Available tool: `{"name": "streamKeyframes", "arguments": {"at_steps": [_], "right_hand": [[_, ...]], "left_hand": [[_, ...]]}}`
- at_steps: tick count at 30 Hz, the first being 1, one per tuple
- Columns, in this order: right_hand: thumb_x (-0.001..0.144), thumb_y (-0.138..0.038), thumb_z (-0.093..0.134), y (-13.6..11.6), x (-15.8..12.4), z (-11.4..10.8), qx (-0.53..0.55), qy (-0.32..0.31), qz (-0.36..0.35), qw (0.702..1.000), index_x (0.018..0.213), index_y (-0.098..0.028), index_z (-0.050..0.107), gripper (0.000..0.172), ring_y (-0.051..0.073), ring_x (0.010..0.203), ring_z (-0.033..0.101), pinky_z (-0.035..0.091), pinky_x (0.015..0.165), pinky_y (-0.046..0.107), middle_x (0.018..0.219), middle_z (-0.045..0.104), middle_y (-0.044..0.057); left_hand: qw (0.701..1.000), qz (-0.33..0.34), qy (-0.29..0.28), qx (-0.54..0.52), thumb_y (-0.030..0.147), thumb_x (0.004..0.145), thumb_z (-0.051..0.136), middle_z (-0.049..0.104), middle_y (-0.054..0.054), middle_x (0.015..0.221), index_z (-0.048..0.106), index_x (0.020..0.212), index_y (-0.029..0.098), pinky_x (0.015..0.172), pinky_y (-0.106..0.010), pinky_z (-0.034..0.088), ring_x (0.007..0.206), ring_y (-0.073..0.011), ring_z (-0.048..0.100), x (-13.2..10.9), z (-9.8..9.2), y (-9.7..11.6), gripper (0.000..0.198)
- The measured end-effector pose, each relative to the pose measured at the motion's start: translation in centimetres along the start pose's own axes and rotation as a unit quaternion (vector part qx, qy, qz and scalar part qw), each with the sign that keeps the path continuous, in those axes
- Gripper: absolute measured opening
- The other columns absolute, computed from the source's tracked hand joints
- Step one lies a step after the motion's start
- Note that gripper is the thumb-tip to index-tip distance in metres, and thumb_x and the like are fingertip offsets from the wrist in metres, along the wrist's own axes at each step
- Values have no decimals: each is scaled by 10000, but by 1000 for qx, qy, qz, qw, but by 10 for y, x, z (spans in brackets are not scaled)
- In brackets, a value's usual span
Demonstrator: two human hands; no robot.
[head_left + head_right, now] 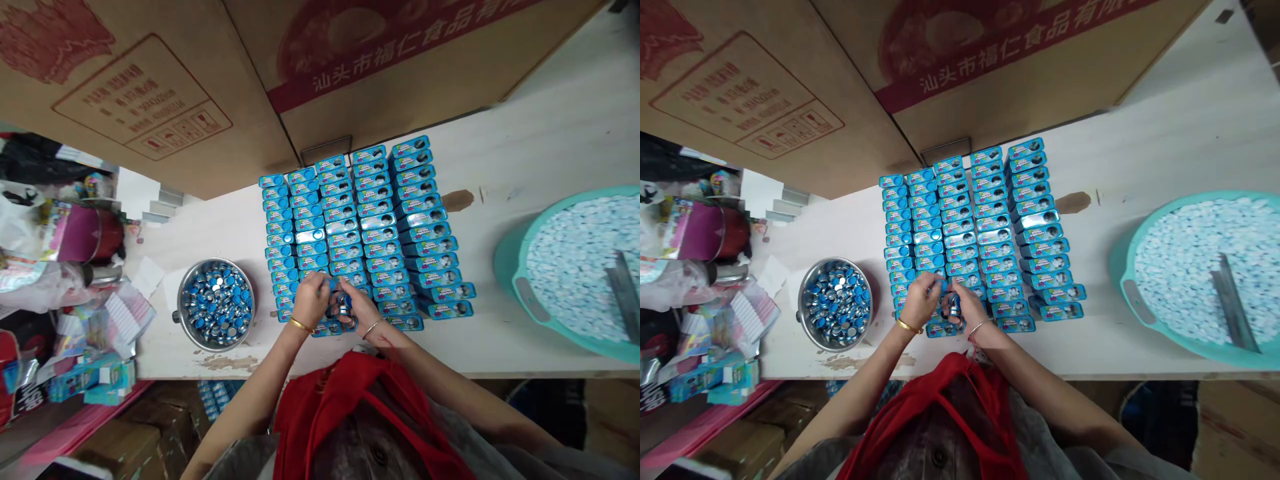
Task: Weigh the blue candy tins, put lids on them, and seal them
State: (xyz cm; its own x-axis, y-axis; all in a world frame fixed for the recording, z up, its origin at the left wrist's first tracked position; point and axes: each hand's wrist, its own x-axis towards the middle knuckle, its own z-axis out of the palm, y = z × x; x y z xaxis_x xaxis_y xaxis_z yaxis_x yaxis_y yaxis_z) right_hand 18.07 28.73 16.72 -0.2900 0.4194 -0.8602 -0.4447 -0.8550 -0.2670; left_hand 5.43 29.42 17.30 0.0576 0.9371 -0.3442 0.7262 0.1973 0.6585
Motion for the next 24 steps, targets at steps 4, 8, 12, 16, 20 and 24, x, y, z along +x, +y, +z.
{"name": "streamKeyframes", "arguments": {"at_steps": [4,8,12,16,20,24], "right_hand": [[742,-256,601,-2,-7,-9,38,-59,-16,997,928,-167,630,209,108,496,512,286,320,167,650,606,19],[727,-317,686,-3,-7,-19,7,-96,-8,995,958,-170,640,277,69,439,440,204,309,160,694,618,18],[690,-467,737,-1,-5,-21,-1,-91,-2,996,855,-163,639,360,39,386,383,177,296,153,637,585,-11],[679,-556,722,0,-2,-19,-18,-42,7,999,747,-153,600,427,49,367,393,186,275,154,535,519,-31],[670,-613,702,5,-1,-17,-66,23,-32,997,687,-164,566,469,54,338,388,189,268,158,474,487,-36],[670,-657,666,17,-2,-16,-119,92,-79,986,626,-185,556,486,73,328,388,229,274,175,398,452,-36]], "left_hand": [[993,-112,11,42,200,825,526,619,-22,755,592,834,181,661,-246,421,718,-150,580,22,-5,-15,70],[971,-166,-54,163,273,800,600,636,-47,760,598,799,185,630,-266,396,747,-192,605,43,-7,-12,88],[939,-197,-112,258,438,810,594,672,-120,864,647,804,179,650,-310,423,837,-269,629,55,-9,-7,265],[937,-186,-102,277,454,810,599,673,-131,880,654,829,174,681,-315,435,866,-272,630,52,-12,-8,285],[987,-113,-84,79,415,810,611,628,-28,715,601,839,184,613,-244,421,705,-163,605,25,-6,-3,233],[966,-104,-129,-197,345,779,619,550,46,611,528,823,192,537,-208,425,554,-102,555,-13,12,10,184]]}}
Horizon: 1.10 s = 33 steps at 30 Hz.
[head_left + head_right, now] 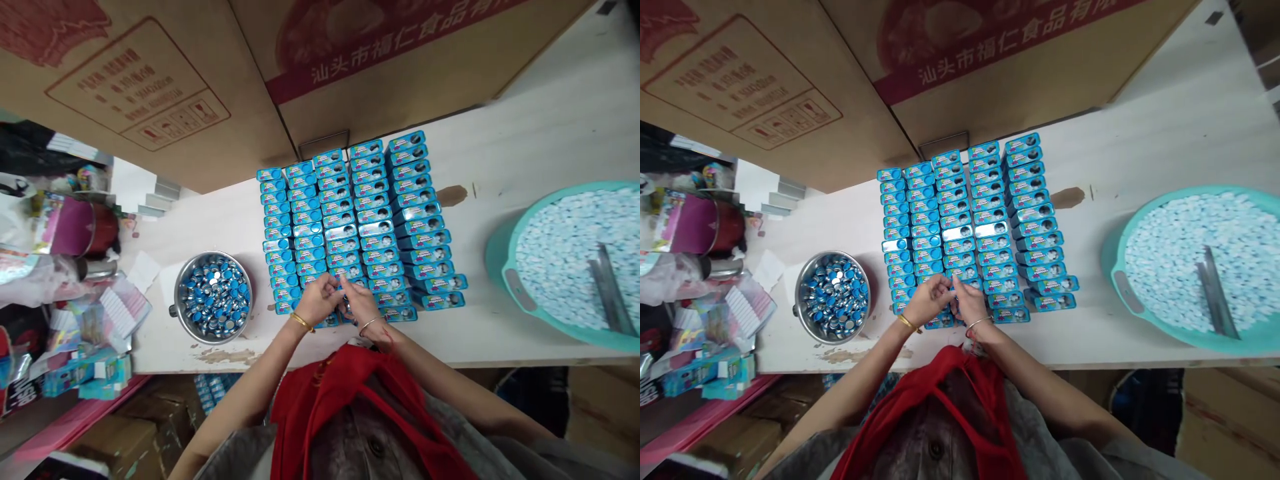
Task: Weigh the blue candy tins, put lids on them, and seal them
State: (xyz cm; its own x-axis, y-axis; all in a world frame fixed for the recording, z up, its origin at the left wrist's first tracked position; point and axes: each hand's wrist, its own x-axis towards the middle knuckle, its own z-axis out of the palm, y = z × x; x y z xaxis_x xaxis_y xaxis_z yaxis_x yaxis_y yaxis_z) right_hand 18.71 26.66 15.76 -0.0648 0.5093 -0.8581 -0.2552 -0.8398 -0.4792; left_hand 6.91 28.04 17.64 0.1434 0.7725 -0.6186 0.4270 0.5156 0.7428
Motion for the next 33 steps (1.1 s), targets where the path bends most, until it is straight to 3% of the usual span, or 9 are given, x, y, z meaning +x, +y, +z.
{"name": "streamKeyframes", "arguments": {"at_steps": [3,5,8,11,15,21,28,31,33], "right_hand": [[690,-651,647,10,-4,1,-21,0,8,1000,575,-191,537,486,82,318,383,232,266,191,383,447,-25],[708,-609,654,13,-6,-2,-7,-17,26,999,594,-196,546,441,88,318,391,215,260,197,400,459,-21],[724,-442,691,13,-9,-10,67,-57,41,995,795,-186,611,278,90,377,451,224,275,186,530,554,-13],[677,-292,725,9,-13,-20,83,-91,40,992,1001,-164,599,370,61,380,430,208,288,174,651,627,-5],[688,-439,729,7,-15,-27,48,-139,26,989,1022,-168,582,454,26,318,323,140,283,169,654,646,-9],[699,-652,641,5,-14,-24,51,-139,80,986,831,-161,608,510,53,315,337,141,275,180,519,562,-20],[718,-556,683,8,-19,-22,70,-165,62,982,797,-161,601,411,64,354,377,163,294,169,510,556,-20],[729,-548,668,11,-25,-21,43,-146,53,987,745,-159,580,399,69,343,394,173,290,164,490,556,-12],[742,-530,655,14,-29,-19,38,-141,53,988,685,-162,546,387,70,331,396,175,283,162,483,556,-6]], "left_hand": [[993,-46,1,-108,246,766,585,529,60,586,481,793,197,526,-220,451,511,-100,558,-11,13,-4,119],[992,-68,6,-103,185,748,566,526,60,580,487,782,193,518,-221,445,497,-101,551,-9,12,-7,87],[993,-62,93,29,123,736,539,535,42,605,515,761,184,561,-221,423,567,-110,551,2,0,-12,70],[966,-42,150,208,140,778,528,597,-5,714,544,787,182,638,-246,417,697,-144,581,16,-12,-12,46],[920,-91,100,367,263,828,558,666,-99,851,598,887,173,671,-310,428,808,-240,628,29,-14,-4,115],[882,-136,58,447,386,827,593,678,-171,958,668,927,164,718,-348,454,924,-307,640,38,-15,2,255],[885,-144,79,436,463,801,617,680,-162,929,687,858,158,721,-343,464,897,-293,640,34,-22,2,319],[936,-53,81,339,377,808,610,676,-86,872,661,969,175,708,-300,461,821,-221,630,15,-18,1,264],[971,10,35,238,296,792,602,659,-25,841,644,1001,194,687,-256,456,743,-158,603,-4,-10,-2,236]]}}
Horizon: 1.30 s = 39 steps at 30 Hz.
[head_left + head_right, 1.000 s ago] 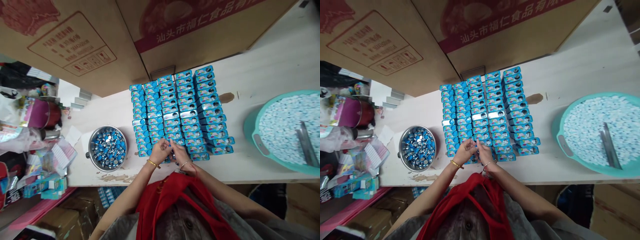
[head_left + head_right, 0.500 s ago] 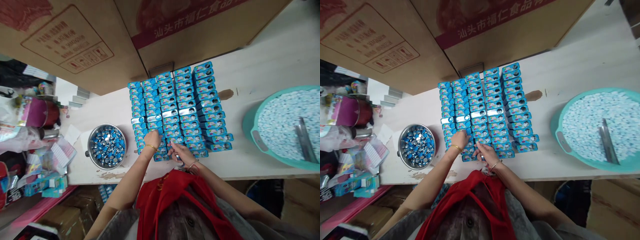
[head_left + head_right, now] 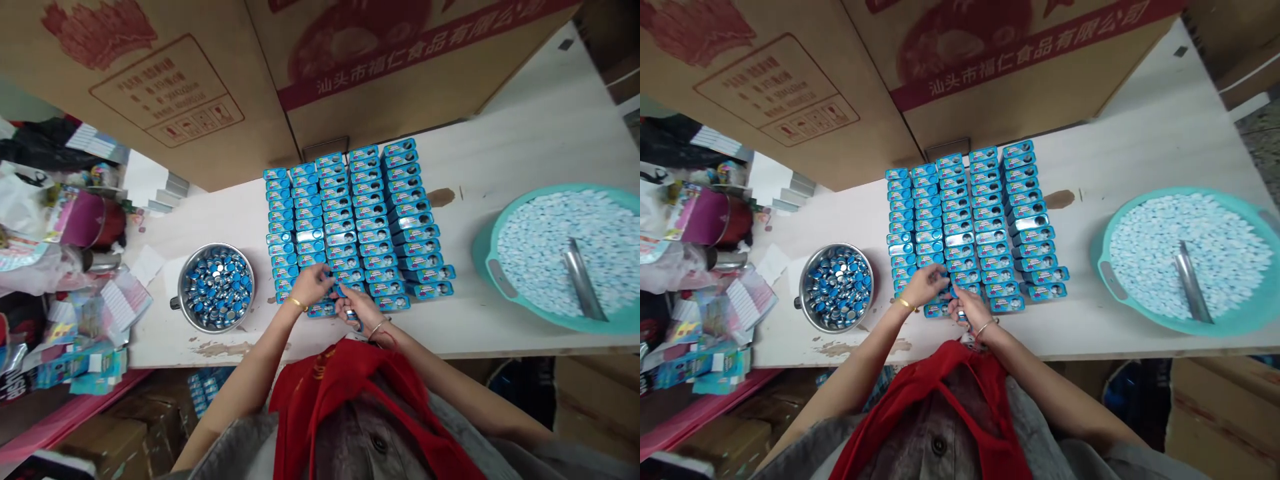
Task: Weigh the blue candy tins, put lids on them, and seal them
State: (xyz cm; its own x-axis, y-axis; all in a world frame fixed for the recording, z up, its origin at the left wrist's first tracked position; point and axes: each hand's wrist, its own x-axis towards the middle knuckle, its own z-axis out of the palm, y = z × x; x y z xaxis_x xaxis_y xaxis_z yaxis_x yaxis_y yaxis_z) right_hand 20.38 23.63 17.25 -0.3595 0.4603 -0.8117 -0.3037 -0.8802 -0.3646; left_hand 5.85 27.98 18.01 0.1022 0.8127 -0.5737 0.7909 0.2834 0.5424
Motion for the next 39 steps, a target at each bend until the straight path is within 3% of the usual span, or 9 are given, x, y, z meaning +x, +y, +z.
{"name": "streamKeyframes", "arguments": {"at_steps": [3,6,10,13,19,24,28,33,39], "right_hand": [[767,-466,642,4,-3,5,-3,7,19,1000,629,-169,507,354,73,319,406,181,277,156,469,550,-1],[799,-430,627,6,-5,5,-4,0,76,997,624,-161,513,341,71,331,420,184,278,143,472,550,11],[869,-354,553,5,-8,-10,54,-28,173,983,714,-151,558,256,100,451,548,370,355,151,571,605,43],[902,-278,481,5,-10,-24,84,-15,199,976,783,-150,571,196,130,545,622,461,435,186,626,616,44],[889,-314,512,4,-13,-27,75,-43,129,988,824,-158,579,182,68,403,467,217,303,141,607,563,-5],[822,-422,607,2,-9,-17,12,-18,63,998,794,-165,580,260,45,346,342,138,293,153,545,495,-41],[777,-522,628,8,-2,-14,-18,17,30,999,768,-169,556,360,38,334,312,121,294,157,511,465,-56],[730,-631,621,18,-2,-7,-64,40,33,997,706,-186,490,464,45,315,317,115,301,166,463,465,-51],[701,-737,553,23,-10,-1,-97,7,67,993,722,-202,494,538,63,297,301,119,312,191,407,422,-60]], "left_hand": [[997,40,-31,-56,154,725,575,627,3,800,652,853,189,680,-227,439,731,-129,563,-27,15,0,154],[999,14,25,-33,125,736,535,610,-8,765,625,774,179,676,-234,417,747,-139,553,-38,27,-3,111],[994,-55,89,23,222,822,530,621,-20,753,599,840,192,628,-249,391,718,-156,572,-24,24,-9,78],[986,-106,54,114,277,831,555,653,-46,791,606,855,200,622,-266,393,769,-193,610,-6,17,-9,96],[960,-157,-11,233,436,847,555,688,-107,944,657,900,196,675,-309,448,899,-264,637,14,12,-1,266],[953,-162,-20,254,502,873,500,683,-131,958,681,900,189,709,-326,458,923,-274,634,13,11,-3,362],[985,-90,23,143,418,872,536,665,-78,834,650,944,181,686,-290,442,812,-213,620,-6,17,-7,273],[995,54,-3,-79,214,775,608,589,-12,798,633,882,174,693,-237,431,763,-138,542,-44,40,-8,117],[991,22,65,-118,133,760,535,511,7,723,556,691,162,678,-238,406,702,-118,483,-57,56,-4,78]]}}
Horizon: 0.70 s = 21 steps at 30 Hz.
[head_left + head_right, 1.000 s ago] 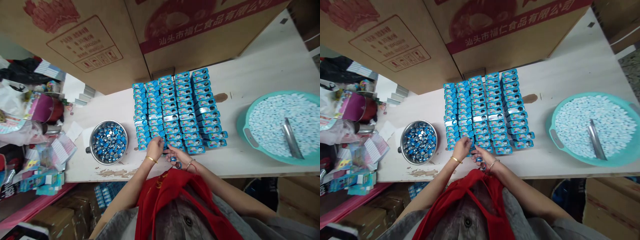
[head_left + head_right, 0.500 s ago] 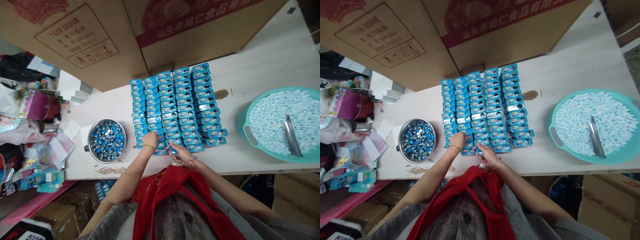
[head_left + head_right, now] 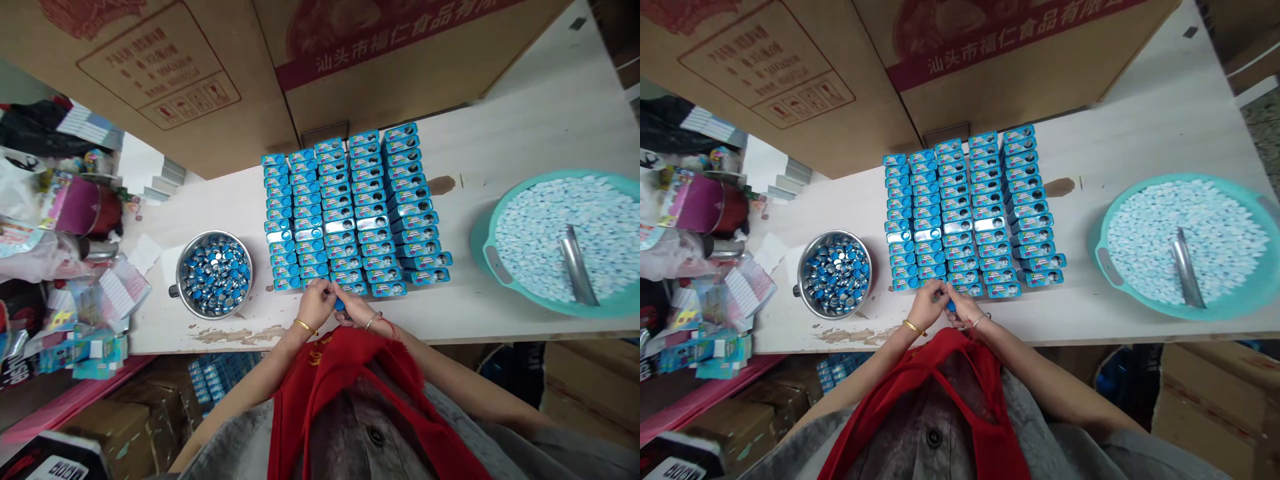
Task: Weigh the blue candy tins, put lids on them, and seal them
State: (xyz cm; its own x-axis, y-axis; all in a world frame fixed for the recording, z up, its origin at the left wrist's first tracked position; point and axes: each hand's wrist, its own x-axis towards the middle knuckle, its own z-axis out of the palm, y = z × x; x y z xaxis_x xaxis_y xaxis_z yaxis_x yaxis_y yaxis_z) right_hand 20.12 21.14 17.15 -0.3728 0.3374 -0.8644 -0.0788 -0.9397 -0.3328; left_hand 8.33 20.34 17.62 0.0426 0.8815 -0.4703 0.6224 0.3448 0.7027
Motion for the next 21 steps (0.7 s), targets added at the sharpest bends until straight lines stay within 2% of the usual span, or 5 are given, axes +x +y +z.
{"name": "streamKeyframes", "arguments": {"at_steps": [3,9,13,17,21], "right_hand": [[731,-759,480,1,-3,-1,-17,-4,-3,1000,747,-206,517,555,76,281,280,118,321,206,352,370,-70],[769,-749,438,-3,-4,-1,-27,46,-19,998,710,-215,473,538,74,285,278,144,321,212,365,363,-71],[753,-714,516,-6,-3,-8,13,86,-31,996,814,-197,518,521,56,312,298,136,315,189,475,432,-69],[748,-712,530,-1,-2,-18,15,65,-20,998,919,-179,554,561,59,314,316,156,306,191,507,467,-58],[720,-746,524,9,2,-22,9,60,-46,997,970,-185,543,615,64,314,307,141,309,188,493,480,-60]], "left_hand": [[1000,-5,-27,-11,119,712,574,523,16,729,571,749,167,659,-228,407,685,-113,488,0,6,3,60],[1000,-19,1,-7,141,769,545,562,6,748,558,736,175,652,-222,405,657,-106,498,-2,6,0,49],[991,-53,46,110,159,840,491,614,-33,814,561,856,181,678,-247,416,751,-150,571,12,-5,-3,75],[958,-100,-5,269,181,858,495,645,-80,977,573,967,191,728,-274,435,901,-197,617,29,-10,1,134],[927,-169,-65,328,374,857,544,678,-113,963,634,962,189,728,-311,464,920,-248,637,42,-13,2,231]]}}
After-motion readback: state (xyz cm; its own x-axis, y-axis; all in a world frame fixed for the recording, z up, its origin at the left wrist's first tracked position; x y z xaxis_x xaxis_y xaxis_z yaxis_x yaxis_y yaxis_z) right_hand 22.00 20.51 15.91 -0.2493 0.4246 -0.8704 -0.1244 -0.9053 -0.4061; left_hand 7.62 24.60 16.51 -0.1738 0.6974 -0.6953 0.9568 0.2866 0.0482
